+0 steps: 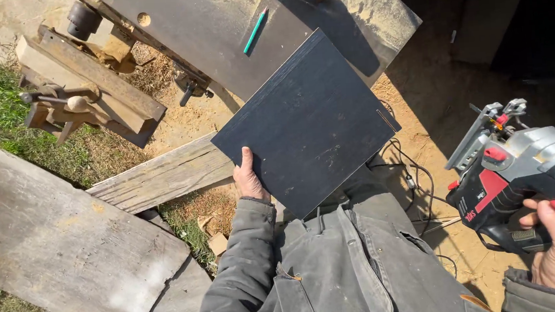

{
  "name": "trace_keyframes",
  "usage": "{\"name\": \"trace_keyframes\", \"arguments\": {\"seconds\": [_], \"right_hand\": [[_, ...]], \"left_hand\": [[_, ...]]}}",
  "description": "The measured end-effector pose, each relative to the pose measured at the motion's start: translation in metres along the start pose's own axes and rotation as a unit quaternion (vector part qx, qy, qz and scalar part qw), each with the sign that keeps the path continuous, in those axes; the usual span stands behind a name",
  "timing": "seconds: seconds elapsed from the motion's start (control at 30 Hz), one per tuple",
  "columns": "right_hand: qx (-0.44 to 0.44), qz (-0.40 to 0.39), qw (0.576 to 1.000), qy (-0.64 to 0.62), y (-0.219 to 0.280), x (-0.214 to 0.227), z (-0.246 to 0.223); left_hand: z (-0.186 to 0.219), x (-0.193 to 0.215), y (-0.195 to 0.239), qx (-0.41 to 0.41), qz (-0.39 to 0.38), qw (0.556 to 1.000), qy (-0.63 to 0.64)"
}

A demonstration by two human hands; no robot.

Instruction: The person uses a jigsaw to cut a black rectangular board along a marked line. They then use a pencil and a straight edge to mark another line on the board and proceed to cut along that line with the jigsaw.

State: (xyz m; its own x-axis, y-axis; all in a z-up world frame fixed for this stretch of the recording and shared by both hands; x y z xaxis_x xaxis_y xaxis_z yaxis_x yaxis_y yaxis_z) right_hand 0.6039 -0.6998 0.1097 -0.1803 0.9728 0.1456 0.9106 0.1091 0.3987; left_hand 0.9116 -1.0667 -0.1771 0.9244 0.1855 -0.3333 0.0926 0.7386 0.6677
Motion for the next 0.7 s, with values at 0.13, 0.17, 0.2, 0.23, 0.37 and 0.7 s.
{"name": "trace_keyframes", "arguments": {"seconds": [0.13, 0.17, 0.2, 0.23, 0.37, 0.7], "right_hand": [[0.057, 0.019, 0.994, 0.09, -0.011, 0.001, -0.022], [0.039, 0.009, 0.991, 0.13, -0.022, 0.006, -0.018], [0.02, -0.001, 0.985, 0.17, -0.032, 0.01, -0.014], [0.022, -0.008, 0.986, 0.166, -0.045, 0.012, -0.012], [0.018, -0.054, 0.947, 0.316, -0.079, 0.0, -0.011], [0.158, -0.174, 0.862, 0.45, -0.108, -0.063, -0.022]], "left_hand": [[-0.009, -0.025, 0.0, -0.018, -0.01, 1.0, 0.017], [-0.009, -0.031, -0.002, -0.029, -0.006, 0.999, 0.023], [-0.008, -0.037, -0.004, -0.04, -0.002, 0.999, 0.029], [-0.011, -0.036, -0.006, -0.047, 0.0, 0.998, 0.03], [-0.01, -0.041, -0.007, -0.108, 0.042, 0.992, -0.042], [0.066, -0.157, 0.034, -0.469, -0.027, 0.662, -0.584]]}}
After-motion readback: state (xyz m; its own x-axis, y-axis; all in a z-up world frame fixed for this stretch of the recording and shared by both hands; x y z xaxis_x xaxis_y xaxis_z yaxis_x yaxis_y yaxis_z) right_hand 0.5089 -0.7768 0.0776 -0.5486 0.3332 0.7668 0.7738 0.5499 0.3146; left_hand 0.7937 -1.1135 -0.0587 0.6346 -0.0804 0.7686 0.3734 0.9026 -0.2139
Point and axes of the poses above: each hand's wrist, its own y-axis away from the middle knuckle, its own x-axis out of the back of the hand, z = x × y, the point moved 5 cm from there along -y, towards the middle knuckle, and after that the axes turned 7 degrees about -x, right-handed, at the moved point
